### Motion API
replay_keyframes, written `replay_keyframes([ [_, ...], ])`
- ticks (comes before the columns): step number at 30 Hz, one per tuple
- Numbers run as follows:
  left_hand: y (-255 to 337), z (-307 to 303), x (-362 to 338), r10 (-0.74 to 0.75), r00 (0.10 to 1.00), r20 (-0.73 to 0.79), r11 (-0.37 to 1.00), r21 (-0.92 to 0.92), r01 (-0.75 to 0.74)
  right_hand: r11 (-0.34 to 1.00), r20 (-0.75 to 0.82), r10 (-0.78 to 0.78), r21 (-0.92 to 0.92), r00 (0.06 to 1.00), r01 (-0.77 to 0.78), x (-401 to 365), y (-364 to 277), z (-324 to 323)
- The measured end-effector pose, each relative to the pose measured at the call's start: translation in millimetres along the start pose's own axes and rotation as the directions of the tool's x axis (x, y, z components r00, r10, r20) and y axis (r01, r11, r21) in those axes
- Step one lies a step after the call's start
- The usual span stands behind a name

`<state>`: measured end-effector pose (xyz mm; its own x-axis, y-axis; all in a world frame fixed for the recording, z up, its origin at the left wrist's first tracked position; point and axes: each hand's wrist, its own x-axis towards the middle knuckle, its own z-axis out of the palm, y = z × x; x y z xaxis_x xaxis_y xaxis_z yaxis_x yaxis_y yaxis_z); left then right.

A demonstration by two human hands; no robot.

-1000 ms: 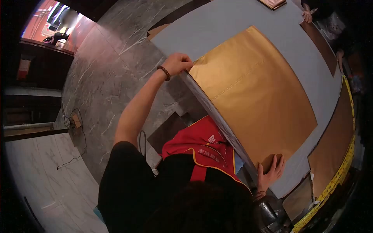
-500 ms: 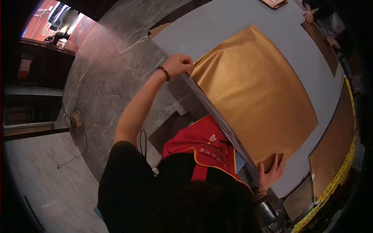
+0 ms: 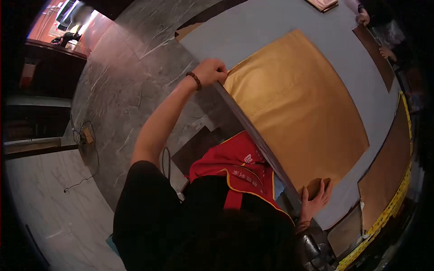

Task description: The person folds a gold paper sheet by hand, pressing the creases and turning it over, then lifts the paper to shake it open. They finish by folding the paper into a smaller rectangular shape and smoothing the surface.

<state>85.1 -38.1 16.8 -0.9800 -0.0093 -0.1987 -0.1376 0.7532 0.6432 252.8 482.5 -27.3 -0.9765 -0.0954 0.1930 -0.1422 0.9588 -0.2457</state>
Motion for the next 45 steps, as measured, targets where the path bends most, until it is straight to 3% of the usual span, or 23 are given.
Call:
replay_keyframes([
  [2, -2, 0, 0, 0.0, 1.0, 0.01, 1.0, -0.011, 0.0, 1.0, -0.036, -0.015, 0.001, 0.999, 0.015, 2, -3, 0],
  [4, -6, 1, 1, -0.018, 0.999, 0.05, 0.991, -0.133, 0.024, 1.0, -0.023, -0.018, -0.025, 1.0, 0.018, 2, -2, 0],
  [8, -13, 5, -7, -0.003, 1.0, -0.005, 0.977, -0.213, 0.001, 0.999, 0.002, -0.019, -0.05, 1.0, 0.019, 3, -2, -1],
  [10, -21, 7, -15, -0.09, 0.991, -0.094, 0.853, -0.521, 0.028, 0.999, 0.011, -0.01, -0.053, 1.0, 0.011, 3, -4, -3],
  [11, -25, 8, -19, -0.094, 0.991, -0.097, 0.852, -0.523, 0.029, 0.998, 0.017, 0.006, -0.056, 1.0, -0.005, 3, -4, -3],
  [13, -27, 9, -32, -0.284, 0.949, -0.135, 0.75, -0.648, 0.132, 0.998, 0.018, -0.001, -0.057, 1.0, 0.002, 2, -2, -2],
  [17, -35, 26, -49, -0.277, 0.946, -0.17, 0.796, -0.592, 0.127, 0.998, 0.006, -0.027, -0.058, 1.0, 0.027, 1, 3, 0],
  [20, -31, 35, -52, -0.155, 0.954, -0.255, 0.857, -0.515, 0.001, 0.998, 0.005, -0.034, -0.049, 0.999, 0.035, 2, 3, -1],
  [22, -31, 36, -50, -0.143, 0.935, -0.324, 0.932, -0.361, 0.017, 0.998, 0.014, -0.03, -0.062, 0.999, 0.03, 2, 1, -2],
  [29, -7, 60, -46, -0.259, 0.874, -0.41, 0.919, -0.382, 0.094, 0.998, 0.019, -0.016, -0.055, 1.0, 0.017, 0, 4, 1],
  [31, -10, 68, -44, -0.361, 0.846, -0.392, 0.798, -0.6, 0.062, 0.998, 0.024, -0.012, -0.057, 1.0, 0.013, 1, 2, 0],
  [34, -10, 71, -44, -0.324, 0.847, -0.422, 0.725, -0.685, -0.064, 0.998, 0.022, -0.013, -0.06, 1.0, 0.015, 1, 3, 1],
  [45, 18, 71, -50, -0.271, 0.834, -0.481, 0.825, -0.563, -0.057, 0.999, 0.036, 0.004, -0.052, 0.999, -0.002, 0, -1, -2],
])
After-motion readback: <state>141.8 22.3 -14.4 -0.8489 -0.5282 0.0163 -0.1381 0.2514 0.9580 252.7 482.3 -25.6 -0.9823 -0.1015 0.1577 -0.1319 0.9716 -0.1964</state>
